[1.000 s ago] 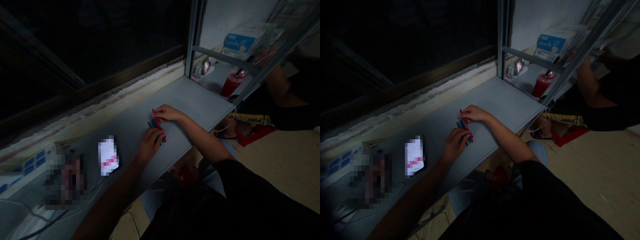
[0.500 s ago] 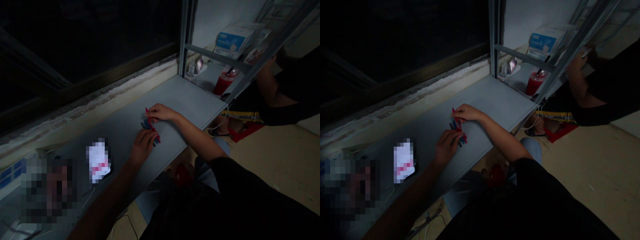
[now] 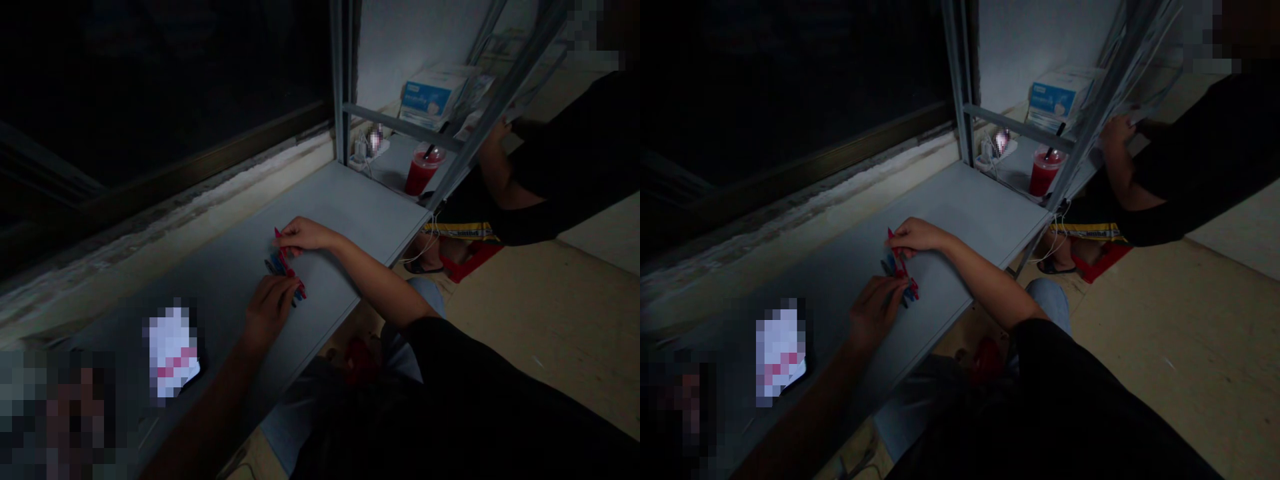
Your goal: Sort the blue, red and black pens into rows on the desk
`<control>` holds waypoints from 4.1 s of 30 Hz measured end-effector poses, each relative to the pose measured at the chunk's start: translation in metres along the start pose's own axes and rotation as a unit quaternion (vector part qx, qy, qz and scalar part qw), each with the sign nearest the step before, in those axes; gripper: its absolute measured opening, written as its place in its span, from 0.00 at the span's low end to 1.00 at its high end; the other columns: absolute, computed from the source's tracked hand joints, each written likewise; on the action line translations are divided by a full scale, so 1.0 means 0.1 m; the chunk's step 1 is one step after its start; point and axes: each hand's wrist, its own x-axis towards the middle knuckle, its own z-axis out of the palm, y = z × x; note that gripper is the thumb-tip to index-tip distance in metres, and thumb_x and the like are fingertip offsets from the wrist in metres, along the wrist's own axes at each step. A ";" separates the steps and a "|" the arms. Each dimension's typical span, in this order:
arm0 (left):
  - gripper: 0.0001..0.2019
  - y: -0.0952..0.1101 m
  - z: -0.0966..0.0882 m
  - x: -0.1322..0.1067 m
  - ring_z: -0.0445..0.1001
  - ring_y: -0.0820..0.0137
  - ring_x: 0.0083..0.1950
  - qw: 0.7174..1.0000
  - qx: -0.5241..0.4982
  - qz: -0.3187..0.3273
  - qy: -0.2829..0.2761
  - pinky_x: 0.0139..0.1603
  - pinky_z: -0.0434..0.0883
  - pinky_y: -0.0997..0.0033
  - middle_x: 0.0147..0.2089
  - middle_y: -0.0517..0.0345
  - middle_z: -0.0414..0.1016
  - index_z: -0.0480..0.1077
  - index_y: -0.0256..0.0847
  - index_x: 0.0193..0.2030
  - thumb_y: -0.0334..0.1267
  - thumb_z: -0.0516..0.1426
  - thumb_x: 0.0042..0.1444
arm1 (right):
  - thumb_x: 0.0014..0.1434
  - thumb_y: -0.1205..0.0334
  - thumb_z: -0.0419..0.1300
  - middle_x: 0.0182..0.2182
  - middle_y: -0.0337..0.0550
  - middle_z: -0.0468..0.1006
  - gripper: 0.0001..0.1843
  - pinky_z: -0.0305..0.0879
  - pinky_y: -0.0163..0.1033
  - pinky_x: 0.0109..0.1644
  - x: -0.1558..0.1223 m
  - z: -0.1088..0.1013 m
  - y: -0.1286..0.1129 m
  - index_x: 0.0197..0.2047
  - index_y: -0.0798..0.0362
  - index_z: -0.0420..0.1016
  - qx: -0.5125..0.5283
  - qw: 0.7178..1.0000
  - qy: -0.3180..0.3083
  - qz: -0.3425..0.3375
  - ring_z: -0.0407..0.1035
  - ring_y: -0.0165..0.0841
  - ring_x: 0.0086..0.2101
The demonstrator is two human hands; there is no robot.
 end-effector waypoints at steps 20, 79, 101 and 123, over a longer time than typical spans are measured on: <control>0.10 -0.05 -0.03 0.04 0.78 0.64 0.42 0.997 0.029 -0.046 -0.052 0.48 0.77 0.61 0.41 0.52 0.79 0.74 0.42 0.54 0.40 0.56 0.73 | 0.63 0.60 0.64 0.16 0.28 0.59 0.20 0.49 0.34 0.31 -0.07 -0.24 0.04 0.22 0.56 0.69 -0.238 0.971 0.004 -0.033 0.53 0.24 0.22; 0.13 -0.13 0.02 0.05 0.77 0.65 0.34 0.976 0.036 -0.207 -0.050 0.40 0.75 0.64 0.34 0.58 0.77 0.72 0.43 0.47 0.50 0.61 0.65 | 0.66 0.70 0.63 0.16 0.30 0.71 0.16 0.57 0.27 0.19 0.05 0.18 -0.08 0.29 0.53 0.63 0.178 0.981 0.082 0.001 0.62 0.22 0.16; 0.16 -0.19 0.02 0.04 0.81 0.61 0.38 0.975 0.026 -0.215 -0.041 0.45 0.79 0.58 0.40 0.49 0.82 0.75 0.42 0.47 0.45 0.48 0.73 | 0.74 0.56 0.55 0.10 0.31 0.62 0.29 0.51 0.29 0.16 -0.37 0.22 -0.03 0.19 0.52 0.61 0.203 0.974 0.102 0.019 0.56 0.22 0.12; 0.18 -0.17 -0.05 0.11 0.73 0.68 0.25 0.964 0.001 -0.263 -0.047 0.30 0.70 0.68 0.27 0.60 0.74 0.73 0.43 0.39 0.47 0.47 0.72 | 0.50 0.59 0.77 0.28 0.36 0.80 0.17 0.69 0.33 0.36 -0.42 0.07 0.15 0.34 0.55 0.74 0.199 0.971 0.108 -0.076 0.73 0.26 0.28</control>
